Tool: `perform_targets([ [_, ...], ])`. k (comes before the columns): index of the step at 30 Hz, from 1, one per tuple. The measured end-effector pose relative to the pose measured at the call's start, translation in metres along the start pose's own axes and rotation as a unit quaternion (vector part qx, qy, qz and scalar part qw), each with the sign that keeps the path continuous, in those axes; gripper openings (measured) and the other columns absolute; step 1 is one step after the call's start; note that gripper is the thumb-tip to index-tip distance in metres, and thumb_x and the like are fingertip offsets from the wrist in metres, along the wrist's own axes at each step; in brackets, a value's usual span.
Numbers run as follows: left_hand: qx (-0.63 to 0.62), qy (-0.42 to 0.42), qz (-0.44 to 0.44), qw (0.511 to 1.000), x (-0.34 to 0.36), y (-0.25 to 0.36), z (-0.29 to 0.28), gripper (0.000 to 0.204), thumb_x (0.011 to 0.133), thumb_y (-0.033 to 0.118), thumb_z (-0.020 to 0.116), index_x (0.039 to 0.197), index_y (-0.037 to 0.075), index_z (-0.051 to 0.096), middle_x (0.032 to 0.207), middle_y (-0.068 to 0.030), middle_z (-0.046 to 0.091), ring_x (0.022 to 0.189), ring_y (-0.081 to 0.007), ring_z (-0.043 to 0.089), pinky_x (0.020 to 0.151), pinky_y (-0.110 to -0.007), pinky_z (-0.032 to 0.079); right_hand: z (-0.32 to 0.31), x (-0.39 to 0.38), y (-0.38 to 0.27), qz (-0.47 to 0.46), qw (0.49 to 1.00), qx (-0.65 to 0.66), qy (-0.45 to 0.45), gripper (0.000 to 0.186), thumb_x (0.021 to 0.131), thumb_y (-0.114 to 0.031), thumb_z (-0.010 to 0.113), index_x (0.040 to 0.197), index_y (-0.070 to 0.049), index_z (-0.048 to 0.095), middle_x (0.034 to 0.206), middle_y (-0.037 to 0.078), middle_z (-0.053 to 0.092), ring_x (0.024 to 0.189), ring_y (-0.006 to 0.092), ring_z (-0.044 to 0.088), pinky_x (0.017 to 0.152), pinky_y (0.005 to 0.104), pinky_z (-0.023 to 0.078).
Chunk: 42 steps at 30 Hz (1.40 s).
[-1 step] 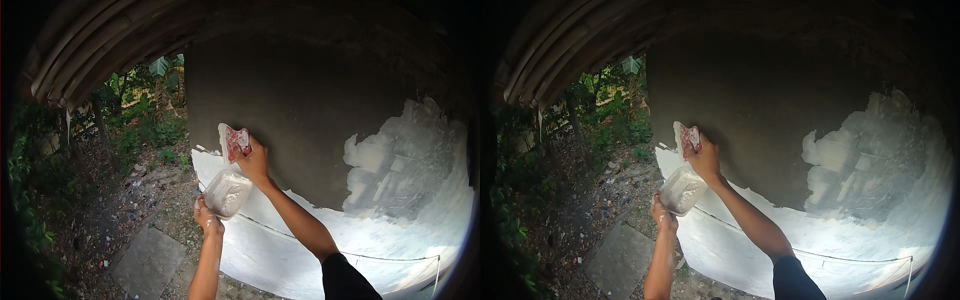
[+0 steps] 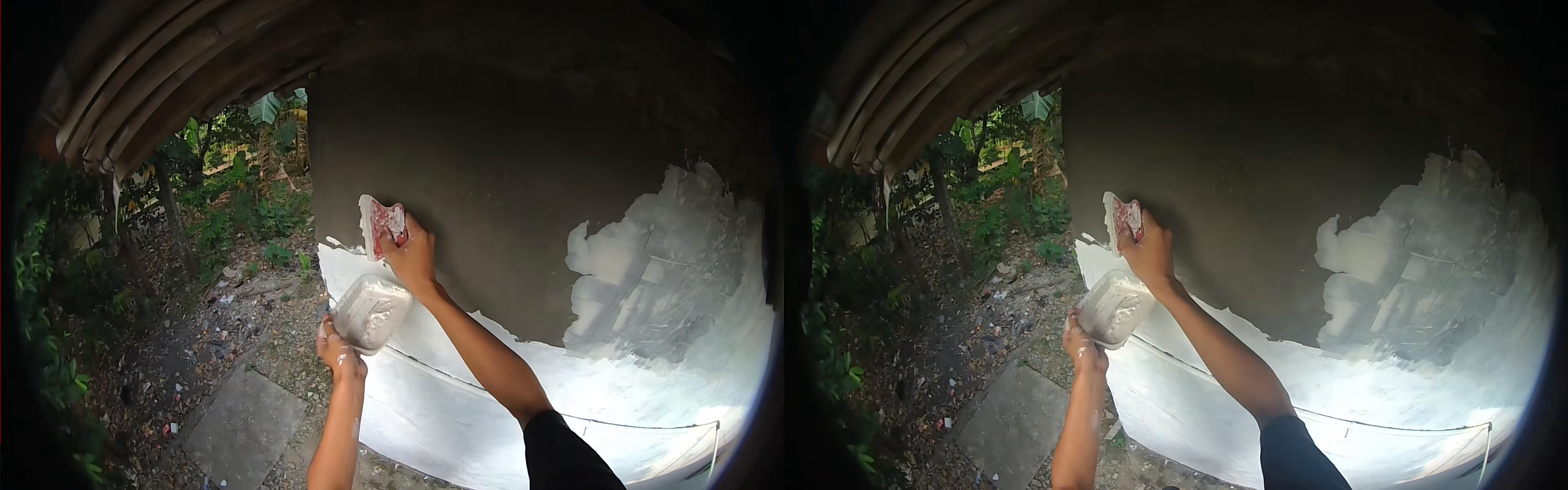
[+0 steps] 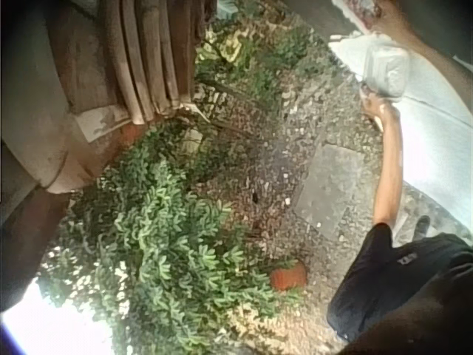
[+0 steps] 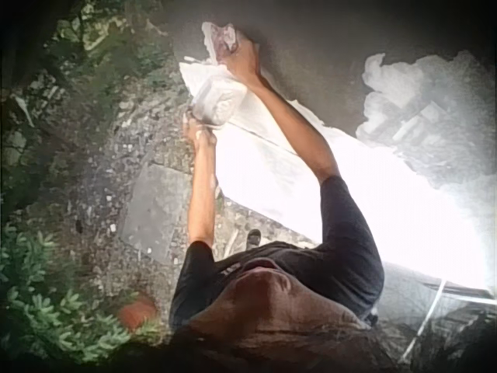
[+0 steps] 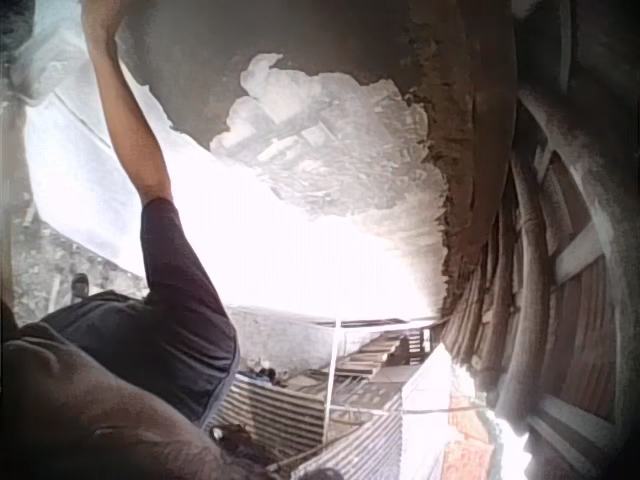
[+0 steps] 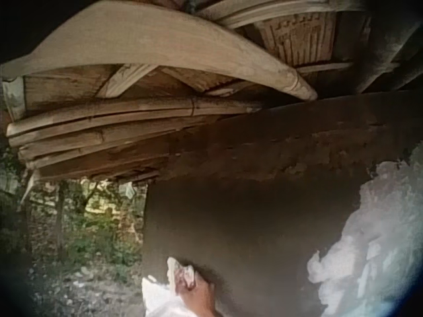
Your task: Applying and smoothing plaster or putty onto an outdoor wall using a trowel and a tray.
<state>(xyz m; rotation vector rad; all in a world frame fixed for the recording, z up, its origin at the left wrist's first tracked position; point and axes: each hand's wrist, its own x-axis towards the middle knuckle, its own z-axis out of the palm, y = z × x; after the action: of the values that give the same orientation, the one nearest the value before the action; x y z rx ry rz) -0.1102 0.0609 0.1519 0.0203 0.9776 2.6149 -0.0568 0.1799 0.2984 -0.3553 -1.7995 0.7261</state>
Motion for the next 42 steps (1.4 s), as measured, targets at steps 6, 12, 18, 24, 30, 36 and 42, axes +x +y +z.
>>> perform_targets([
  [6,-0.044,0.071,0.045,0.995,0.035,0.014,0.006,0.027,0.096,0.022,0.047,0.112,0.002,0.053,0.108,-0.0106,0.059,0.099,-0.0213,0.058,0.087,-0.034,0.047,0.066,0.047,0.024,-0.151,0.976,-0.157,0.024,0.018,0.076,-0.006,0.06,0.092,0.001,0.054,0.092,0.022,0.058,0.08,0.0419,0.06,0.066,0.0466,0.05],
  [12,-0.037,0.084,0.064,0.994,0.048,0.015,0.007,0.028,0.096,0.023,0.047,0.111,0.001,0.054,0.107,-0.0112,0.06,0.096,-0.0221,0.059,0.086,-0.035,0.048,0.06,0.043,0.042,-0.134,0.961,-0.237,0.046,0.015,0.078,-0.005,0.057,0.091,-0.003,0.052,0.092,0.02,0.055,0.076,0.0418,0.06,0.064,0.0482,0.051],
  [18,-0.038,0.066,0.077,0.994,0.044,0.017,-0.001,0.027,0.096,0.025,0.048,0.107,0.002,0.056,0.102,-0.0091,0.061,0.09,-0.0189,0.058,0.08,-0.032,0.048,0.012,0.025,0.029,-0.165,0.958,-0.222,0.077,0.012,0.077,-0.005,0.059,0.088,-0.001,0.055,0.082,0.017,0.054,0.069,0.0378,0.058,0.06,0.0454,0.047],
  [24,-0.044,0.03,0.076,0.996,0.044,0.007,-0.026,0.028,0.096,0.026,0.049,0.108,0.002,0.055,0.102,-0.0102,0.061,0.092,-0.0205,0.06,0.08,-0.034,0.05,0.033,0.067,-0.017,-0.417,0.835,-0.347,-0.097,0.007,0.079,-0.005,0.057,0.085,-0.006,0.06,0.087,0.009,0.056,0.085,0.0268,0.059,0.07,0.0394,0.051],
  [30,-0.041,0.078,0.069,0.994,0.036,-0.004,-0.05,0.024,0.097,0.024,0.048,0.102,0.002,0.057,0.094,-0.0056,0.061,0.086,-0.0136,0.056,0.078,-0.029,0.047,0.082,0.109,-0.001,-0.574,0.561,-0.531,-0.272,0.017,0.078,-0.023,0.06,0.083,-0.01,0.069,0.095,0.002,0.063,0.098,0.0198,0.057,0.081,0.0329,0.048],
  [36,-0.052,0.088,0.056,0.993,0.041,-0.014,-0.06,0.025,0.097,0.025,0.049,0.1,0.002,0.057,0.094,-0.0055,0.061,0.085,-0.0133,0.056,0.078,-0.029,0.046,0.009,0.1,0.035,-0.61,0.47,-0.559,-0.309,0.012,0.074,-0.018,0.061,0.073,-0.011,0.072,0.089,0.002,0.066,0.091,0.0197,0.06,0.078,0.0318,0.048],
  [42,-0.074,0.11,0.058,0.989,0.027,-0.008,-0.072,0.026,0.097,0.025,0.05,0.1,0.001,0.058,0.094,-0.0052,0.061,0.084,-0.0132,0.056,0.079,-0.028,0.046,0.003,0.068,0.005,-0.565,0.487,-0.539,-0.391,0.011,0.073,-0.018,0.062,0.072,-0.013,0.072,0.084,0.002,0.067,0.089,0.0195,0.061,0.075,0.032,0.049],
])
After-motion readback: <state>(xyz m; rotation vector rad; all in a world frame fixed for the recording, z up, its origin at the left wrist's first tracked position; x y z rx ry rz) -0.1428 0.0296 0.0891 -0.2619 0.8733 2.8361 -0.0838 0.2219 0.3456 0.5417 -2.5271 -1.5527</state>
